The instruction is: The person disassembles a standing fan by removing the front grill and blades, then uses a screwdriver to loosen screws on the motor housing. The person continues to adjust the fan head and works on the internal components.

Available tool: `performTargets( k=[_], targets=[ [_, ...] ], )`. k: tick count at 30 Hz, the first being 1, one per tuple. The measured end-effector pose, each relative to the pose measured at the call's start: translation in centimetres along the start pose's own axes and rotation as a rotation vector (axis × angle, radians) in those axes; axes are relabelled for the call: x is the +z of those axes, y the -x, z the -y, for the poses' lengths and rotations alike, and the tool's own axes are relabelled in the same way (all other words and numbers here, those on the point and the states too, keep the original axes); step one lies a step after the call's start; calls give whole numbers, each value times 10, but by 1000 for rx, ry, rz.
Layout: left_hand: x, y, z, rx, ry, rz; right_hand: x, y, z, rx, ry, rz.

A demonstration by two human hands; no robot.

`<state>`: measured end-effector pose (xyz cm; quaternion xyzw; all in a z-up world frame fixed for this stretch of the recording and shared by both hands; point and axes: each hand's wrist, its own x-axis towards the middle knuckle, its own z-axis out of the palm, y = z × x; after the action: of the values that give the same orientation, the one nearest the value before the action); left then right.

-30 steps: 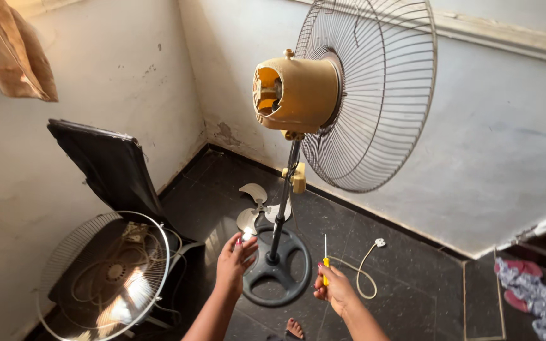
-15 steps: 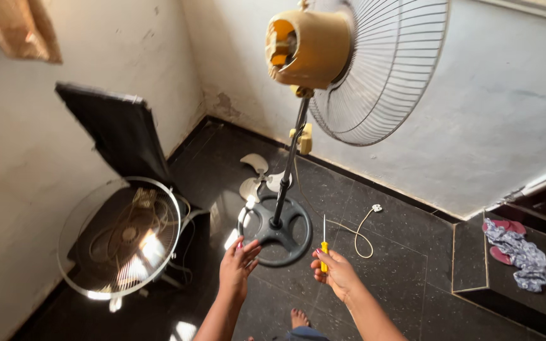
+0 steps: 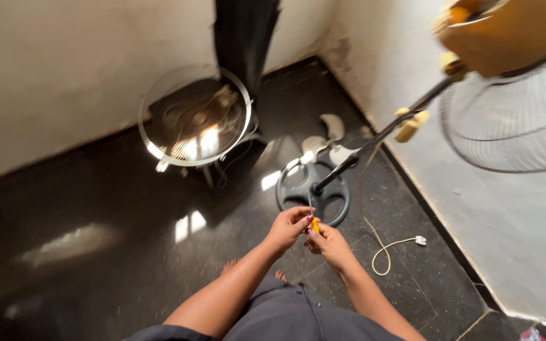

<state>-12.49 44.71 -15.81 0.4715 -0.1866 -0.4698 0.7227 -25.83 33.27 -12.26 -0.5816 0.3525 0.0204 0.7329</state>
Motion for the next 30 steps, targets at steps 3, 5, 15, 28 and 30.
performTargets(
  k=[3, 5, 15, 28, 30],
  targets=[
    [-6, 12, 18, 52, 51, -107, 4, -12, -13, -34, 69, 161],
    [-13, 23, 25, 69, 115, -183, 7, -16, -19, -24, 106, 231],
    [-6, 59, 26, -55, 86, -392, 30, 5, -21, 180, 24, 266],
    [5, 21, 47, -69, 94, -308, -11, -7, -50, 124, -112, 113],
    [-2, 15, 50, -58, 102, -329, -8, -17, -52, 158, -85, 111]
  ],
)
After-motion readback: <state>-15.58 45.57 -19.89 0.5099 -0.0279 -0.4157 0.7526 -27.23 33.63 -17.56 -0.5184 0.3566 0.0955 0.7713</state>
